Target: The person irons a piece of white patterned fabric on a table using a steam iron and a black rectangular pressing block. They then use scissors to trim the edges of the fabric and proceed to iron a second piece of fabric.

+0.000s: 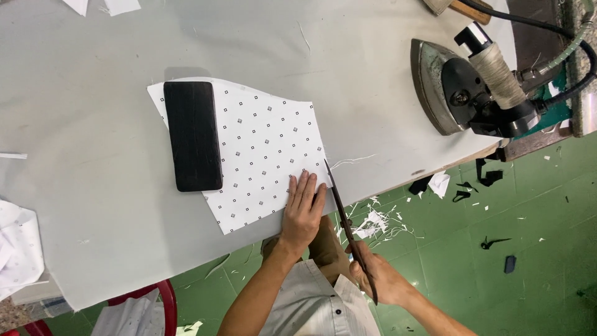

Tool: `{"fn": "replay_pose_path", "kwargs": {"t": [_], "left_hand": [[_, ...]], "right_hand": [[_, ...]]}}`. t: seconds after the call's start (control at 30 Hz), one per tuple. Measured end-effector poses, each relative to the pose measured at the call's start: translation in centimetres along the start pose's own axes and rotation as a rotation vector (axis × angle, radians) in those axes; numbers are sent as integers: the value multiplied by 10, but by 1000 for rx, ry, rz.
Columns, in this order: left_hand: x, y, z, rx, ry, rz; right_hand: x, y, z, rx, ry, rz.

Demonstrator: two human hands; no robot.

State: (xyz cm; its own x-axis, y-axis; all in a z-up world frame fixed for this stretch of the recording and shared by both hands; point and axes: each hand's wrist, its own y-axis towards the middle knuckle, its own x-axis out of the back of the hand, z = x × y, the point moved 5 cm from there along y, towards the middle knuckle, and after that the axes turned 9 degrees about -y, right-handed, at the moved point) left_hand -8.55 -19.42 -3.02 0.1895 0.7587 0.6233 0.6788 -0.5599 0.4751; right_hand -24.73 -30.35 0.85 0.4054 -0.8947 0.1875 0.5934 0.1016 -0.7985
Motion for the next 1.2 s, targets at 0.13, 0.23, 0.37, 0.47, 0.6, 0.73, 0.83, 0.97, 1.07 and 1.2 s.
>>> {"fn": "replay_pose_path", "kwargs": {"t": [0.13,0.23,0.37,0.47,0.6,0.73,0.83,0.97,1.07,1.2], "left_hand": [[0,0,0,6,-3,11],[-1,0,0,10,-9,23],[-2,0,0,11,6,24],[-1,-1,0,14,3,29],[-2,-2,0,8,10,22],[-6,-6,2,4,7,12],[-4,-4,1,2,-10,12],[0,2,0,10,-20,-14],[2,3,0,18,-44,-42],[6,4,0,27,-86,-58]], "right_hand": [[1,0,-5,34,-26,0],[-1,1,-2,34,-40,-27],[1,1,2,-13,-54,-54],[0,2,1,-33,-51,-53],[-1,5,-2,-32,-97,-102],[2,4,-4,-41,-97,-139],[9,1,-3,-72,-3,-66],[13,0,3,-123,6,111],[17,9,14,-94,32,88],[22,22,26,-50,68,36]]}}
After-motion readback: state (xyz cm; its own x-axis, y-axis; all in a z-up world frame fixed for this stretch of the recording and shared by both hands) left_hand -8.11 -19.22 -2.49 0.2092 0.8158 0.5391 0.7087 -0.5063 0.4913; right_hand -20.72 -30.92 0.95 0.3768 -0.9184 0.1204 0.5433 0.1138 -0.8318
